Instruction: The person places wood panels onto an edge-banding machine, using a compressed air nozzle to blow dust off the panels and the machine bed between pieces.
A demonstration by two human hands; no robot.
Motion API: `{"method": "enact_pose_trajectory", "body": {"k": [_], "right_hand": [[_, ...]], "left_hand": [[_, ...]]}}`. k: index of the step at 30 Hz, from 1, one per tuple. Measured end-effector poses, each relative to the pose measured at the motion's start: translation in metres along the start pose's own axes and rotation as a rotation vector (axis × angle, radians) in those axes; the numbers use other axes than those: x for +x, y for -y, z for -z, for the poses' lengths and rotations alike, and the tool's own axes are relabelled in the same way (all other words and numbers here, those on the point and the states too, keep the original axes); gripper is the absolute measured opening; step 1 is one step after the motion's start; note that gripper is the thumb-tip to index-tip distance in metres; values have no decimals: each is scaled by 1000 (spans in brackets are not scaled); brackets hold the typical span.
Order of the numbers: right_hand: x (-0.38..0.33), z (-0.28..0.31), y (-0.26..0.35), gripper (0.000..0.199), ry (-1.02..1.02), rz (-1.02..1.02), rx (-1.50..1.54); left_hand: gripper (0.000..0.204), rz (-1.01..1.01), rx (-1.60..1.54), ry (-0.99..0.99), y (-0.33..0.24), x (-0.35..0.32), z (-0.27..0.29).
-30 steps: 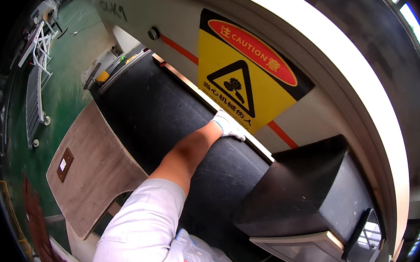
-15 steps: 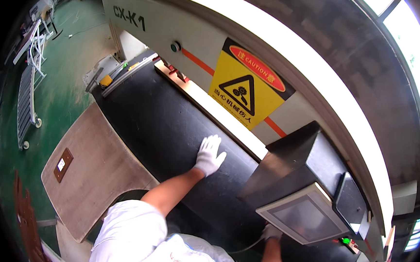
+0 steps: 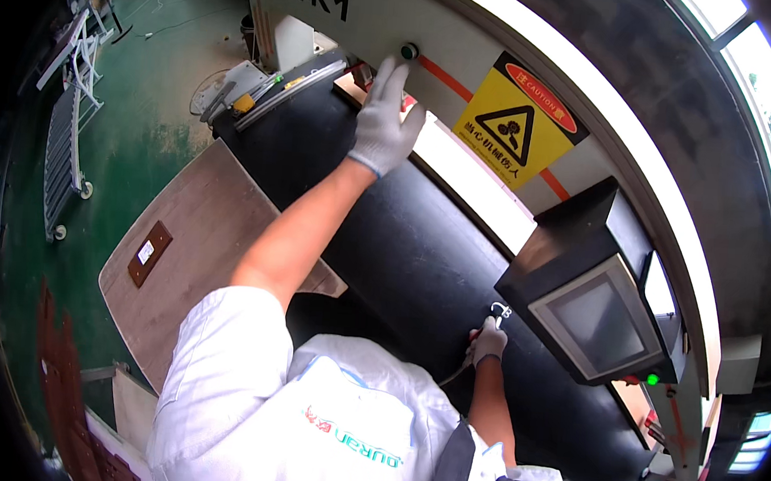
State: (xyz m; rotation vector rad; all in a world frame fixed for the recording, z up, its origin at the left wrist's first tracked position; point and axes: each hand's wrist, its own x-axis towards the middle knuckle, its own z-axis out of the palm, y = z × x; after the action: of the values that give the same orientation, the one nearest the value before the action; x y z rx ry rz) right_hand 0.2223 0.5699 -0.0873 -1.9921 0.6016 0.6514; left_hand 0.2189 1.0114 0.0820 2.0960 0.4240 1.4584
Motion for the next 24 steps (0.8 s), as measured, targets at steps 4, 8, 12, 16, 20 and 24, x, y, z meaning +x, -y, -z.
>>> {"method": "enact_pose_trajectory", "body": {"k": [4, 8, 12, 16, 20, 24], "right_hand": [[12, 0, -5, 53, -10, 26, 35], [24, -2, -10, 46, -47, 110, 81], [35, -6, -17, 39, -116, 94, 234], [30, -25, -17, 39, -94, 100, 245], [49, -15, -25, 41, -41, 124, 291], [51, -9, -24, 43, -18, 118, 201]], "left_hand": [[86, 14, 108, 271, 6, 8, -17], [82, -74, 101, 111, 4, 6, -30], [73, 67, 70, 45, -8, 26, -25], [75, 124, 229, 335, 15, 44, 20], [71, 33, 177, 365, -53, 76, 87], [49, 98, -443, 254, -163, 35, 167]]}}
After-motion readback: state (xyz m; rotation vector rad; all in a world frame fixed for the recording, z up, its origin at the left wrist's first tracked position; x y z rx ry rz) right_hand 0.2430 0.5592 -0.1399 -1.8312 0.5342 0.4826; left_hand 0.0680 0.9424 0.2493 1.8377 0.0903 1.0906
